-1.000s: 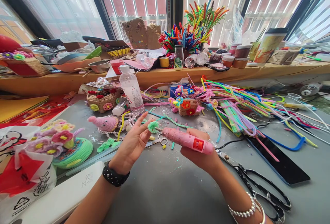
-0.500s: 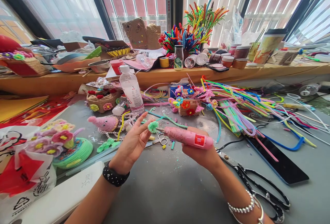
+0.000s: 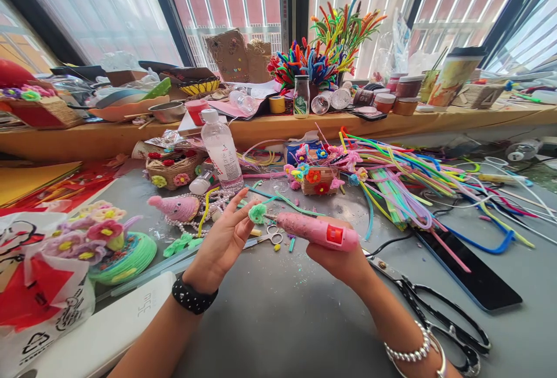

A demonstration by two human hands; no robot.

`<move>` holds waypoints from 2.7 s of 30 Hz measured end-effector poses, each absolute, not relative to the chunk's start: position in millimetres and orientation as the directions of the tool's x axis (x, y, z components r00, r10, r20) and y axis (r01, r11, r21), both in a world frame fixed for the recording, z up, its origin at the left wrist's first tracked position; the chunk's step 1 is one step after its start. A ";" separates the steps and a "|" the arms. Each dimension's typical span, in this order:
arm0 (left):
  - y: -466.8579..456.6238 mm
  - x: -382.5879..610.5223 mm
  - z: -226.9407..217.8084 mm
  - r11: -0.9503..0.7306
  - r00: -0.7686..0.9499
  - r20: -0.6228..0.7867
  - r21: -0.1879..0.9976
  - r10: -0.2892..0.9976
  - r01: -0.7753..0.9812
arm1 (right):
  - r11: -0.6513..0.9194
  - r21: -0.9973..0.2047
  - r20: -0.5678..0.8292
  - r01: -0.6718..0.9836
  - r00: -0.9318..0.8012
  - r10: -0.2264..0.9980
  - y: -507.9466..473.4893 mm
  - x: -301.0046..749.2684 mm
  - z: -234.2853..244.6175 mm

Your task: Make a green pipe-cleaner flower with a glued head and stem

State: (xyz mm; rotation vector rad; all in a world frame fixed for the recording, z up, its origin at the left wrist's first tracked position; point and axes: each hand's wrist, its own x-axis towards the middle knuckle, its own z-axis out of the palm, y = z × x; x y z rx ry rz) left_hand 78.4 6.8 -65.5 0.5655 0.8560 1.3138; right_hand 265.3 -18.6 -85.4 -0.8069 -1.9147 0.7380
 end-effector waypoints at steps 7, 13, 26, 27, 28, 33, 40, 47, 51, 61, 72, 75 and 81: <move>7.3 78.4 -67.1 0.191 0.033 -0.213 0.782 0.976 -0.594 | 0.602 -0.737 0.484 0.307 -0.382 0.787 -17.7 265.9 -88.0; 7.2 79.3 -65.5 0.190 0.030 -0.215 0.777 0.976 -0.601 | 0.589 -0.721 0.481 0.365 -0.349 0.804 -17.1 265.8 -88.4; 8.0 78.0 -67.3 0.184 0.036 -0.203 0.779 0.979 -0.599 | 0.623 -0.734 0.529 0.271 -0.349 0.774 -19.7 264.9 -84.3; 8.1 77.9 -67.0 0.185 0.035 -0.206 0.780 0.978 -0.598 | 0.612 -0.744 0.517 0.267 -0.351 0.781 -19.9 264.3 -83.3; 8.2 77.8 -66.7 0.186 0.033 -0.208 0.780 0.978 -0.598 | 0.607 -0.749 0.510 0.266 -0.353 0.785 -19.9 263.8 -82.7; 7.7 77.7 -66.1 0.183 0.029 -0.207 0.777 0.978 -0.602 | 0.623 -0.741 0.541 0.251 -0.326 0.775 -19.3 265.3 -86.3; 7.8 78.3 -66.5 0.189 0.031 -0.213 0.777 0.976 -0.600 | 0.616 -0.746 0.545 0.255 -0.299 0.784 -20.7 266.5 -87.5; 7.9 78.0 -66.7 0.187 0.034 -0.209 0.774 0.977 -0.605 | 0.641 -0.680 0.556 0.357 -0.319 0.767 -19.0 266.4 -88.4; 6.9 78.7 -65.1 0.179 0.019 -0.210 0.779 0.978 -0.601 | 0.638 -0.604 0.550 0.478 -0.330 0.767 -20.7 264.5 -86.9; 7.3 78.3 -65.6 0.182 0.015 -0.215 0.782 0.976 -0.597 | 0.642 -0.630 0.554 0.437 -0.326 0.766 -18.0 266.5 -89.0; 7.0 79.1 -65.6 0.183 0.014 -0.217 0.781 0.976 -0.597 | 0.593 -0.665 0.543 0.454 -0.252 0.801 -20.0 264.1 -83.6; 7.6 78.7 -66.3 0.182 0.026 -0.209 0.778 0.978 -0.601 | 0.581 -0.705 0.516 0.407 -0.268 0.814 -18.0 265.6 -86.3; 10.3 78.2 -68.4 0.184 0.026 -0.216 0.756 0.976 -0.628 | 0.432 -0.826 0.415 0.362 -0.129 0.901 -19.1 264.9 -81.0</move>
